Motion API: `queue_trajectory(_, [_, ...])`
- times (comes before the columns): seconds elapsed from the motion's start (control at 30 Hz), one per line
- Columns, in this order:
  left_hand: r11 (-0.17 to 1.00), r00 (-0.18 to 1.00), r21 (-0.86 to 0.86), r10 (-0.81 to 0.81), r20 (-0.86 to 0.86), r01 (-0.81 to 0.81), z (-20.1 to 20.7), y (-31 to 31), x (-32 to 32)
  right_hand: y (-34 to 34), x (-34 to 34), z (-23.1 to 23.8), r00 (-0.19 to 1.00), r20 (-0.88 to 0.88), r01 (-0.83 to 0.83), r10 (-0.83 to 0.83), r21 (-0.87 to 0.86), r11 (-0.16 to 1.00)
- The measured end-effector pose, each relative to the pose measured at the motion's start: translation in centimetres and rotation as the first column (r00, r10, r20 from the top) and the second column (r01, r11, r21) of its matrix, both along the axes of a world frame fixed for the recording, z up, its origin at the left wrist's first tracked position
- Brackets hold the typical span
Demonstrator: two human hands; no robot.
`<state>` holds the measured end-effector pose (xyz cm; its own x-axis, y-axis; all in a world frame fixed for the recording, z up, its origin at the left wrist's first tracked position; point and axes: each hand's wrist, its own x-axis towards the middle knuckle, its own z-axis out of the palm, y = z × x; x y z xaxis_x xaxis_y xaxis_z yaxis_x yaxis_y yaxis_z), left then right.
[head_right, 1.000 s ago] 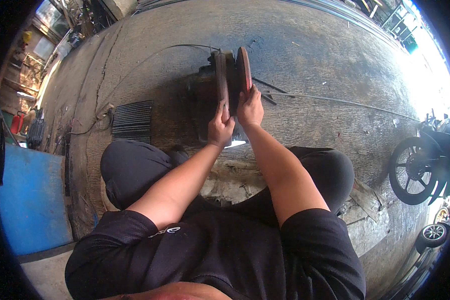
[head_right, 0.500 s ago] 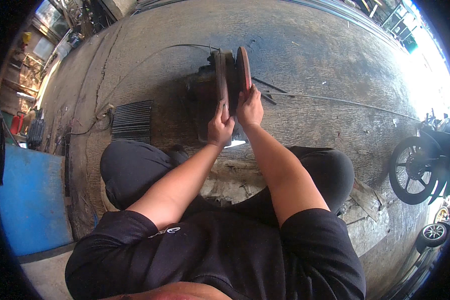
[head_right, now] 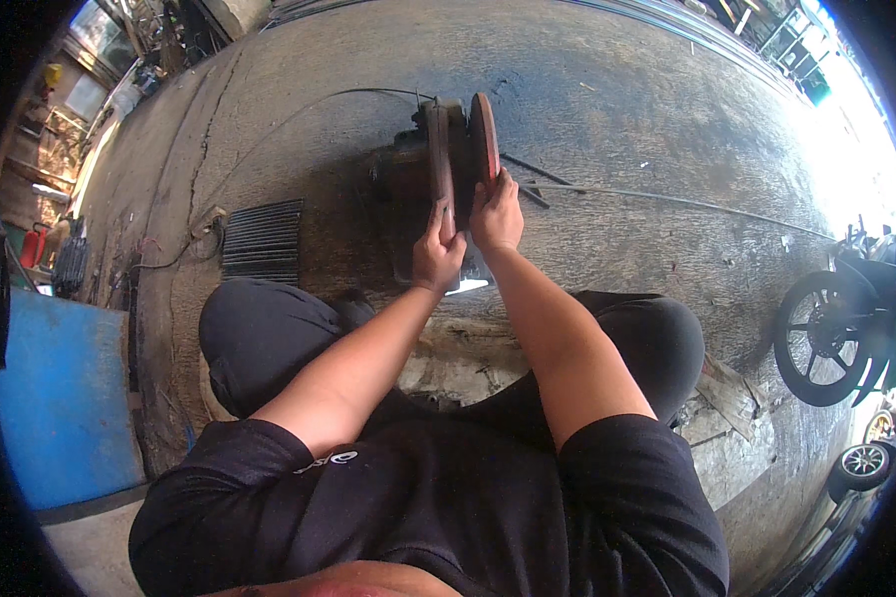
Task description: Cutting a metal rod using a power chop saw.
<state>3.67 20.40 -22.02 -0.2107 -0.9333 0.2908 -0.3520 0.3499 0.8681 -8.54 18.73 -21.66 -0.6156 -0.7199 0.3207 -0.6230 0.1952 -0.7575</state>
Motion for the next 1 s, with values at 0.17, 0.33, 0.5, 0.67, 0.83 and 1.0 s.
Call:
queue_trajectory(0.17, [1.000,1.000,-0.005,0.000,-0.011,0.000,-0.16,-0.04,-0.06,0.16,0.13,0.26,1.000,0.012,-0.007,0.007,-0.017,1.000])
queue_trajectory(0.33, [0.999,1.000,-0.052,0.004,-0.022,-0.005,-0.13,-0.07,-0.11,0.20,0.23,0.45,1.000,-0.001,0.004,-0.004,-0.011,1.000])
queue_trajectory(0.5, [0.999,1.000,-0.048,0.005,-0.004,-0.005,0.17,0.04,-0.08,0.16,0.21,0.40,1.000,0.003,0.008,-0.008,0.010,1.000])
queue_trajectory(0.67, [1.000,1.000,-0.029,0.009,0.008,-0.009,0.23,0.05,-0.05,0.19,0.22,0.30,1.000,-0.012,0.005,-0.006,-0.038,0.999])
queue_trajectory(0.83, [1.000,1.000,-0.014,0.005,0.003,-0.005,-0.08,-0.04,-0.02,0.13,0.16,0.26,1.000,-0.007,0.000,0.000,-0.026,1.000])
queue_trajectory(1.0, [0.998,1.000,-0.058,0.011,-0.003,-0.011,-0.26,-0.05,-0.07,0.13,0.21,0.22,0.999,-0.032,0.007,-0.008,-0.036,0.999])
